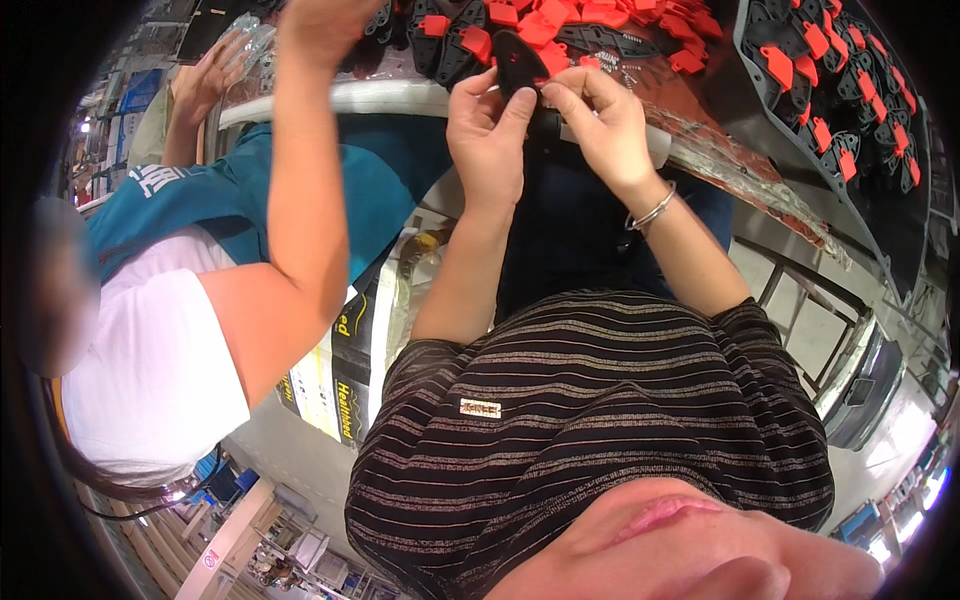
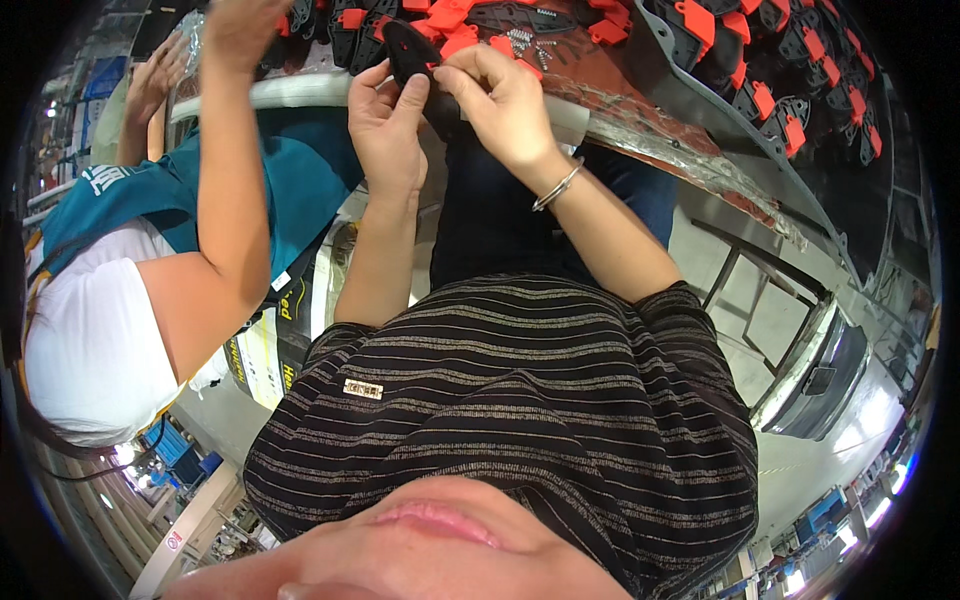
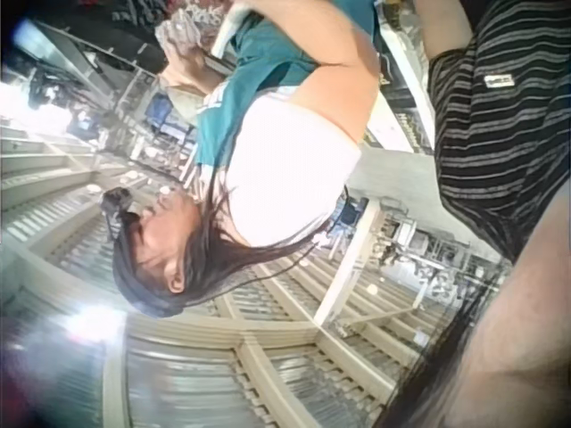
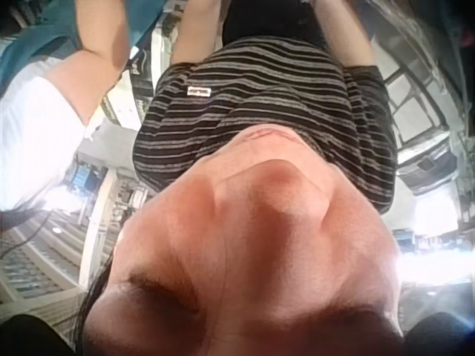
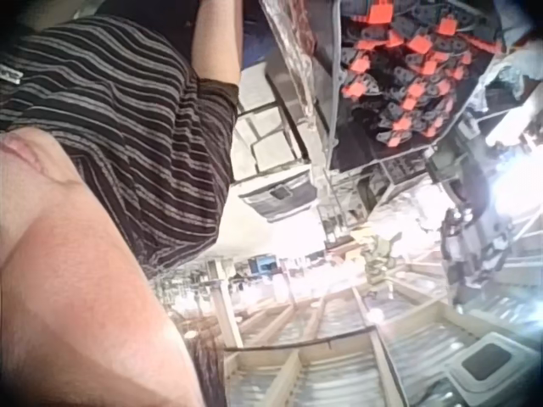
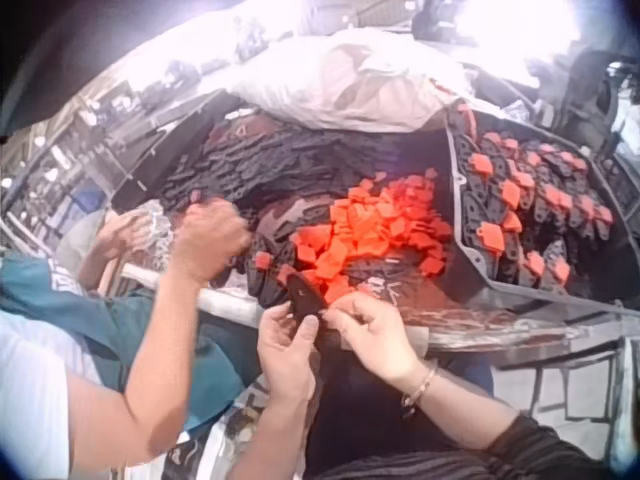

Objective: The person repeatedly picks a black plastic component and a red plastic piece from a pile on the table, snaps them together by hand, and places the assembled unit into a gray tray. The process is repeated continuously throughout the clip.

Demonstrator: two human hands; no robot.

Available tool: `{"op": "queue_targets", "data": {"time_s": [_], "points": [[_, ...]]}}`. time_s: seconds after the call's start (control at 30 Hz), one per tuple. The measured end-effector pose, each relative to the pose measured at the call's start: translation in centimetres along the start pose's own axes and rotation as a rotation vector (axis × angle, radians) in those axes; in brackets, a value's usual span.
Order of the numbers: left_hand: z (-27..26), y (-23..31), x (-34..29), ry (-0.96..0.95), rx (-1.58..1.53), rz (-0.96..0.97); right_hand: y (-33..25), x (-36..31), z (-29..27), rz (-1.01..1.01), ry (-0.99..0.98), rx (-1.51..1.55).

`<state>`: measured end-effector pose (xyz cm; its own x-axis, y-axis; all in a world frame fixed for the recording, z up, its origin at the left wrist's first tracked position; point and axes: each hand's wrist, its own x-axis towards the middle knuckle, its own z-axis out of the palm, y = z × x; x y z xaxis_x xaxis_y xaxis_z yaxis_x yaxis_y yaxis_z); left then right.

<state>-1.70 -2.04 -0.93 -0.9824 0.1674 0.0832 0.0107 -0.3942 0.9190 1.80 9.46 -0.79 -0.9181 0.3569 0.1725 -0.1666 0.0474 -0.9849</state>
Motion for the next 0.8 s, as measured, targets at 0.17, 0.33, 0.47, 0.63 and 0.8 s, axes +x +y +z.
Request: {"op": "queue_targets", "data": {"time_s": [0.17, 0.33, 0.47, 0.63, 0.8], "points": [[-0.2, 0.7, 0.6, 0.035, -0.135, -0.133, -1.8, 5.6, -1.3, -0.018, -0.067, -0.476], [0.3, 0.3, 1.0, -0.025, -0.185, -0.138, 0.9, 10.1, -1.7, -0.259, -0.03, -0.946], [0.4, 0.7, 0.9, -0.028, -0.17, -0.19, -0.4, 9.1, -3.3, -0.305, -0.072, -0.589], [0.3, 0.4, 0.3, 0.013, -0.292, -0.288, -1.3, 4.8, -4.7, -0.48, -0.133, -0.41], [1.3, -0.2, 0.3, -0.069, -0.363, -0.311, -0.1, 2.1, -6.9, 0.077, -0.128, 0.335]]}}
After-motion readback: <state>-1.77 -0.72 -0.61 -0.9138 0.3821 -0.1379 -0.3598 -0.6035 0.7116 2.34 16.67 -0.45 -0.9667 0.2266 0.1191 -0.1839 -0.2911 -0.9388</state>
